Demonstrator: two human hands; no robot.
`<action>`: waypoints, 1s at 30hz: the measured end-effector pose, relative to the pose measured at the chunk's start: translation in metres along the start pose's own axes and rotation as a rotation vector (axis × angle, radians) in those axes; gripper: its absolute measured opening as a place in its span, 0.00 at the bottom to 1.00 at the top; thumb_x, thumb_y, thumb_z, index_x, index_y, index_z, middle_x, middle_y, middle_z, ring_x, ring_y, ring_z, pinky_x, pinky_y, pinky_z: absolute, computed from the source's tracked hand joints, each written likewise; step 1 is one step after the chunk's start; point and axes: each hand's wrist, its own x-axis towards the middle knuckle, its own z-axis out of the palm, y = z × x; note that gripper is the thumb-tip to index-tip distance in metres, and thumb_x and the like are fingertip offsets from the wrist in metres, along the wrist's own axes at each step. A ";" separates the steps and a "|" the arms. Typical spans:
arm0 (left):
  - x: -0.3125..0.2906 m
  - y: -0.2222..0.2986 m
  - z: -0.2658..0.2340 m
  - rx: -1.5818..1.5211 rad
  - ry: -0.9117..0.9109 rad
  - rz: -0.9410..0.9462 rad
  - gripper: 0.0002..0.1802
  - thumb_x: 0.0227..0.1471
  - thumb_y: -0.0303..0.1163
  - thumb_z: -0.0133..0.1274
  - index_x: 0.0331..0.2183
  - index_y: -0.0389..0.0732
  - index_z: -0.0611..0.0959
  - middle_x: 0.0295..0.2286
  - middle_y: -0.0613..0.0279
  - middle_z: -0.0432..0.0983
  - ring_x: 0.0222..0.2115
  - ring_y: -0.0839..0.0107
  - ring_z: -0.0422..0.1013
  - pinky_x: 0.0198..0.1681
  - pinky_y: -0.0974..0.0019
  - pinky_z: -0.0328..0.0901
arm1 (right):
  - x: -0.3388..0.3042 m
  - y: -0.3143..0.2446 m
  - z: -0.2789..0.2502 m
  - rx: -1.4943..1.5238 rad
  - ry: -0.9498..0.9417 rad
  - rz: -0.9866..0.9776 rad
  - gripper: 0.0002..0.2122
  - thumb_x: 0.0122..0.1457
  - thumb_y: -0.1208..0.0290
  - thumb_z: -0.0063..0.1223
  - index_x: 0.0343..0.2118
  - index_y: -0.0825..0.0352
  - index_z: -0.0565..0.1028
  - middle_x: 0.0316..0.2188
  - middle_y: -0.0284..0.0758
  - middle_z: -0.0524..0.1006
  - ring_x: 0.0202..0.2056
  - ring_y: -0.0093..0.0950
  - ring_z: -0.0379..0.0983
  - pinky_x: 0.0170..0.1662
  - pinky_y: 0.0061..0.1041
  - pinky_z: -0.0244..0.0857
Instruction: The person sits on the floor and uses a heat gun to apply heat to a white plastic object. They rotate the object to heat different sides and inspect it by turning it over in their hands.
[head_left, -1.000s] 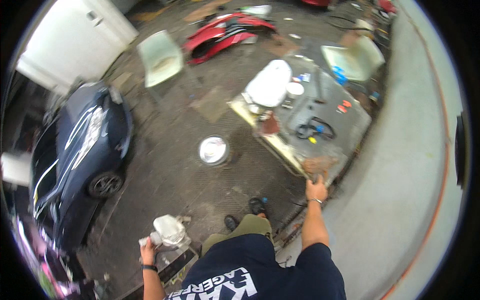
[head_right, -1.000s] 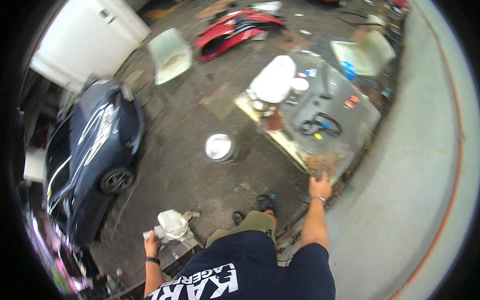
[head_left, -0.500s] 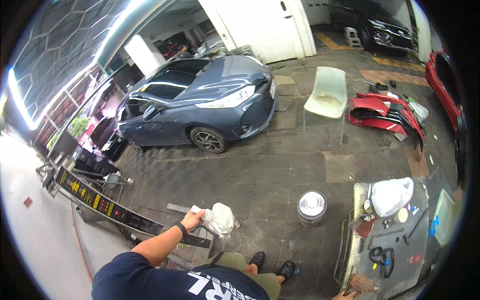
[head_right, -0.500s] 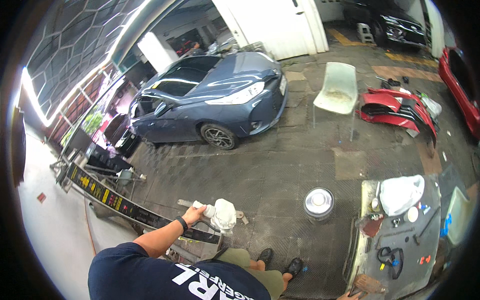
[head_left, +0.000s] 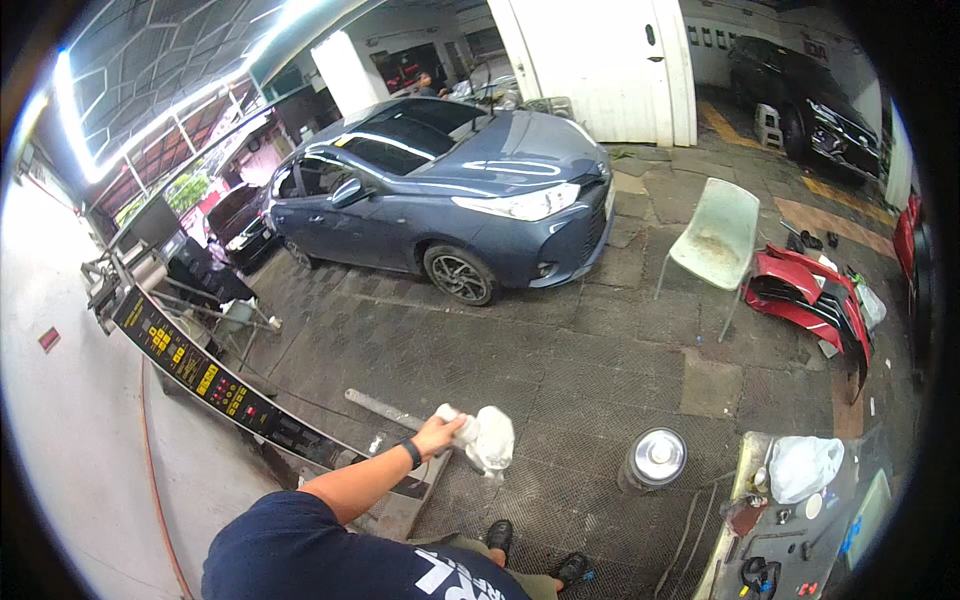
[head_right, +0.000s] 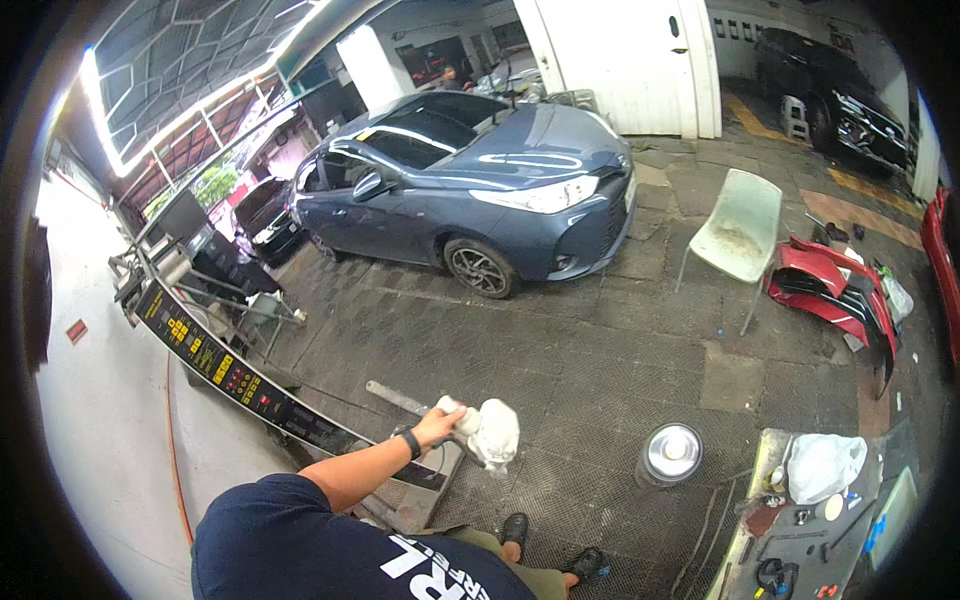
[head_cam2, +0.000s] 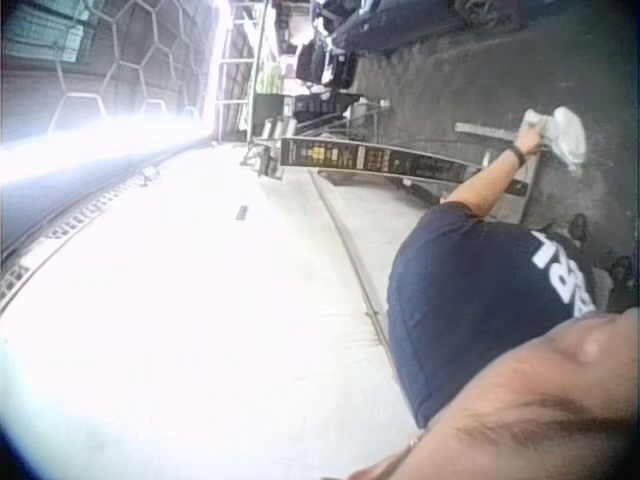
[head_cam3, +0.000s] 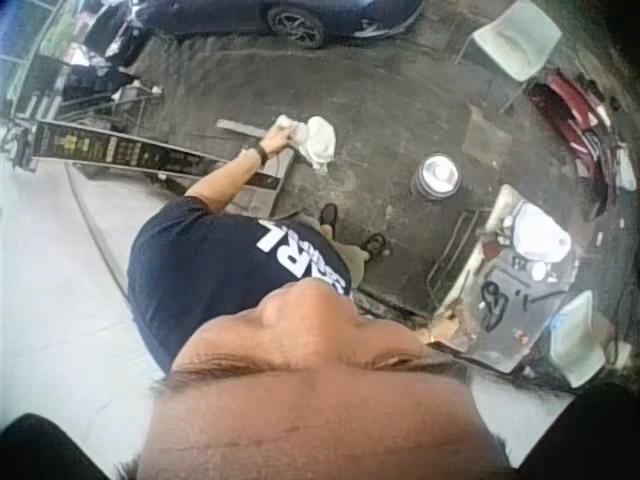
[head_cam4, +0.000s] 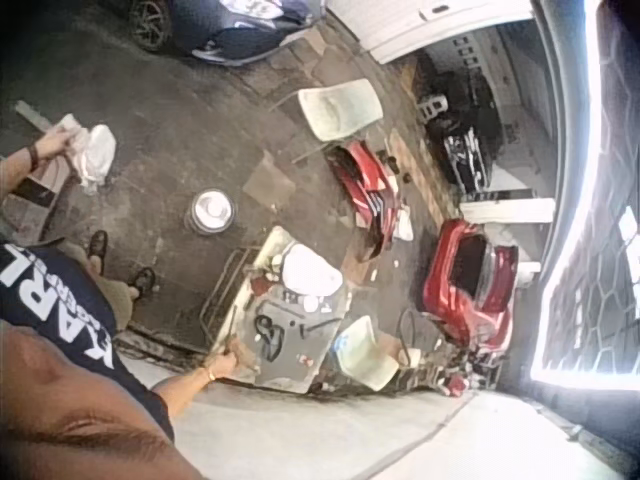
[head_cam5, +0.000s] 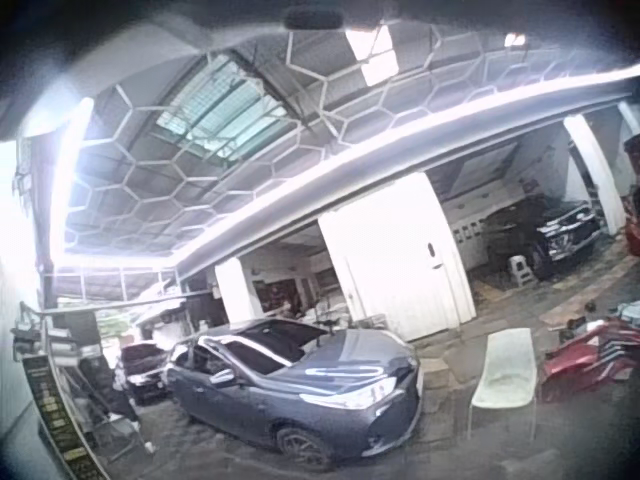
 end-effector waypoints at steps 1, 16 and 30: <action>0.011 0.002 -0.005 0.087 -0.007 0.084 0.18 0.64 0.46 0.56 0.46 0.43 0.80 0.40 0.67 0.79 0.39 0.74 0.73 0.40 0.67 0.68 | -0.002 -0.022 -0.012 -0.117 -0.034 -0.011 0.19 0.62 0.54 0.52 0.42 0.66 0.83 0.40 0.47 0.83 0.39 0.46 0.79 0.44 0.44 0.71; 0.048 0.101 -0.028 0.565 -0.300 0.656 0.14 0.59 0.38 0.60 0.36 0.37 0.78 0.30 0.57 0.76 0.33 0.64 0.74 0.40 0.59 0.67 | -0.113 -0.331 -0.060 -0.041 -0.301 -0.947 0.17 0.62 0.70 0.54 0.54 0.53 0.77 0.26 0.40 0.74 0.29 0.45 0.74 0.33 0.44 0.67; 0.042 0.128 -0.029 0.832 -0.487 0.882 0.15 0.54 0.33 0.62 0.40 0.38 0.78 0.39 0.52 0.72 0.44 0.51 0.68 0.51 0.52 0.63 | -0.165 -0.510 -0.081 -0.357 -0.331 -1.413 0.12 0.56 0.72 0.50 0.42 0.60 0.81 0.23 0.40 0.81 0.29 0.39 0.81 0.34 0.38 0.73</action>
